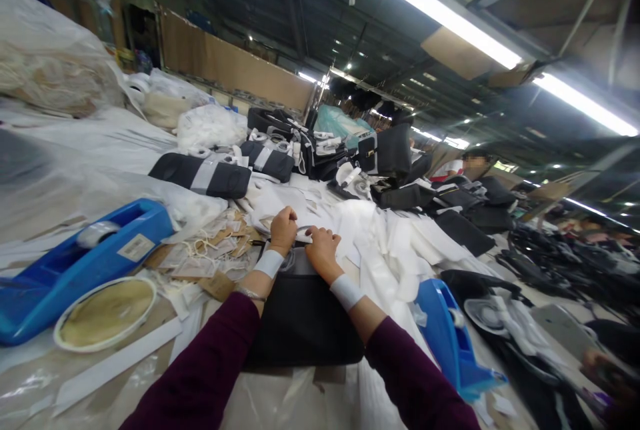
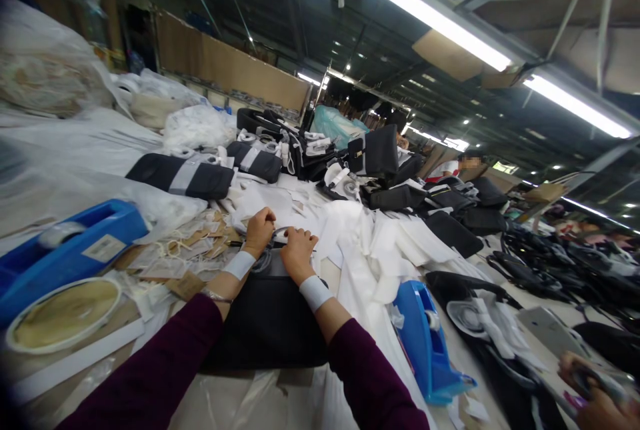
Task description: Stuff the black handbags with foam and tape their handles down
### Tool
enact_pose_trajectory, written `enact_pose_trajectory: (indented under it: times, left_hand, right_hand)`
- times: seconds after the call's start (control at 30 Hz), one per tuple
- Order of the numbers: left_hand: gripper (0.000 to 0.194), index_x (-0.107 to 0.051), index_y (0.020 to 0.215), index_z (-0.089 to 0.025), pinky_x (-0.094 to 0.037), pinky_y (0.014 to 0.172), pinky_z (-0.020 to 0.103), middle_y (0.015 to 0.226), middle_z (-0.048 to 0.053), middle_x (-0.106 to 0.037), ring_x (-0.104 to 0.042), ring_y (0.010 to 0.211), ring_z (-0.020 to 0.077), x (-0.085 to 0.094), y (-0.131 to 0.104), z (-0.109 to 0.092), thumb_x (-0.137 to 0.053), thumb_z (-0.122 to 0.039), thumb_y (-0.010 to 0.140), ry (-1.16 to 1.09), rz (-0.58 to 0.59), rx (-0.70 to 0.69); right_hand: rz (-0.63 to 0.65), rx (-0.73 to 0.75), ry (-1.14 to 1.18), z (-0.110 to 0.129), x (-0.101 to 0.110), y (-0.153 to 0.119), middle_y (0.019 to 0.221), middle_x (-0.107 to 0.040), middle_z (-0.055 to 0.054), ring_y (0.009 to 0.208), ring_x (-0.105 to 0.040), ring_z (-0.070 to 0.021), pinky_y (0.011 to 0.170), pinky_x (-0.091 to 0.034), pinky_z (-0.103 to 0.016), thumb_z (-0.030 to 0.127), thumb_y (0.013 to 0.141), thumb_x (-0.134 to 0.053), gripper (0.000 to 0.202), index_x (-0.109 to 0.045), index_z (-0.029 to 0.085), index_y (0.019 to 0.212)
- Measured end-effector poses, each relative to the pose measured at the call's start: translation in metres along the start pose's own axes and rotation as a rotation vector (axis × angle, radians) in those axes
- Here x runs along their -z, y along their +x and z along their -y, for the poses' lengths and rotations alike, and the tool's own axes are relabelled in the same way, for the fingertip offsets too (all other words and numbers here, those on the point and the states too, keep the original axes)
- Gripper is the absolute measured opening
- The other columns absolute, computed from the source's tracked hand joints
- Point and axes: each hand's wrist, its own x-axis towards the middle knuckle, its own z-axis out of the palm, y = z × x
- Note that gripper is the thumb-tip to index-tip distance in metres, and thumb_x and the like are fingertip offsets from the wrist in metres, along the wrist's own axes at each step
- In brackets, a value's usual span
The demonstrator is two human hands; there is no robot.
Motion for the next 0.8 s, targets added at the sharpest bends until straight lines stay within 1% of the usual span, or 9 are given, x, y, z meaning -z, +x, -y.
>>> enact_pose_trajectory:
  times: [0.17,0.37,0.47,0.53,0.6,0.67,0.7,0.77,0.8]
  left_hand:
    - [0.02,-0.056,0.069,-0.02,-0.039,0.066,0.027,0.061,0.0,-0.057,-0.056,0.066,0.0173,-0.002,-0.001,0.001,-0.046,-0.002,0.068,0.116,0.036,0.039]
    - [0.02,-0.06,0.074,-0.017,-0.042,0.07,0.027,0.068,0.0,-0.061,-0.057,0.07,0.0153,0.001,0.0,0.0,-0.047,-0.003,0.077,0.18,0.071,0.018]
    - [0.017,-0.061,0.077,-0.015,-0.045,0.074,0.029,0.072,0.0,-0.063,-0.058,0.073,0.0147,0.003,0.0,-0.001,-0.049,-0.005,0.083,0.199,0.097,-0.013]
    - [0.017,-0.062,0.079,-0.015,-0.046,0.073,0.028,0.073,0.0,-0.064,-0.06,0.073,0.0143,0.003,0.0,-0.001,-0.049,-0.007,0.085,0.206,0.134,-0.033]
    - [0.017,-0.064,0.081,-0.015,-0.047,0.071,0.028,0.071,-0.001,-0.065,-0.062,0.071,0.0139,0.002,0.0,-0.002,-0.05,-0.009,0.087,0.217,0.193,-0.05]
    - [0.017,-0.066,0.082,-0.015,-0.048,0.071,0.028,0.069,-0.001,-0.066,-0.063,0.07,0.0139,0.0,-0.001,-0.003,-0.05,-0.012,0.088,0.243,0.274,-0.072]
    - [0.017,-0.066,0.082,-0.015,-0.049,0.073,0.029,0.07,-0.001,-0.067,-0.063,0.071,0.0141,-0.001,-0.002,-0.004,-0.051,-0.014,0.089,0.264,0.32,-0.087]
    - [0.018,-0.067,0.081,-0.015,-0.05,0.079,0.033,0.076,0.001,-0.069,-0.065,0.077,0.0151,-0.003,-0.005,-0.007,-0.053,-0.019,0.091,0.323,0.411,-0.123]
    - [0.018,-0.068,0.082,-0.015,-0.05,0.082,0.035,0.08,0.002,-0.07,-0.065,0.081,0.0158,-0.004,-0.006,-0.009,-0.055,-0.022,0.092,0.359,0.453,-0.141]
  right_hand:
    - [-0.014,0.014,0.086,0.005,-0.001,0.002,0.096,-0.07,-0.007,0.103,-0.056,-0.0253,0.091,-0.022,-0.04,0.004,0.072,-0.051,0.053,-0.059,0.025,0.12]
    - [-0.053,-0.004,0.301,0.012,0.001,0.006,0.086,-0.07,0.002,0.088,-0.061,-0.0181,0.091,-0.032,-0.035,0.01,0.073,-0.052,0.05,-0.052,0.022,0.122]
    - [-0.081,-0.012,0.401,0.012,0.005,-0.006,0.084,-0.068,0.001,0.085,-0.061,-0.0184,0.085,-0.041,-0.031,0.015,0.075,-0.053,0.057,-0.042,0.018,0.131]
    - [-0.099,0.005,0.559,0.008,0.007,-0.021,0.083,-0.066,0.001,0.082,-0.061,-0.0183,0.081,-0.045,-0.03,0.017,0.076,-0.054,0.065,-0.034,0.015,0.138]
    - [-0.116,0.029,0.73,0.003,0.008,-0.037,0.08,-0.064,0.002,0.08,-0.061,-0.0175,0.083,-0.047,-0.03,0.016,0.075,-0.056,0.075,-0.027,0.014,0.144]
    - [-0.125,0.053,0.772,-0.002,0.009,-0.052,0.08,-0.063,0.003,0.079,-0.061,-0.0171,0.087,-0.047,-0.032,0.014,0.074,-0.057,0.073,-0.033,0.015,0.144]
    - [-0.122,0.075,0.738,-0.005,0.008,-0.059,0.081,-0.064,0.002,0.08,-0.061,-0.0173,0.087,-0.047,-0.032,0.013,0.075,-0.057,0.065,-0.044,0.017,0.138]
    - [-0.116,0.169,0.608,-0.009,0.008,-0.068,0.086,-0.065,-0.001,0.084,-0.06,-0.018,0.085,-0.047,-0.032,0.009,0.077,-0.054,0.038,-0.066,0.021,0.111]
    - [-0.126,0.233,0.527,-0.01,0.007,-0.072,0.088,-0.065,-0.002,0.087,-0.06,-0.0185,0.084,-0.046,-0.031,0.006,0.079,-0.052,0.031,-0.071,0.022,0.097]
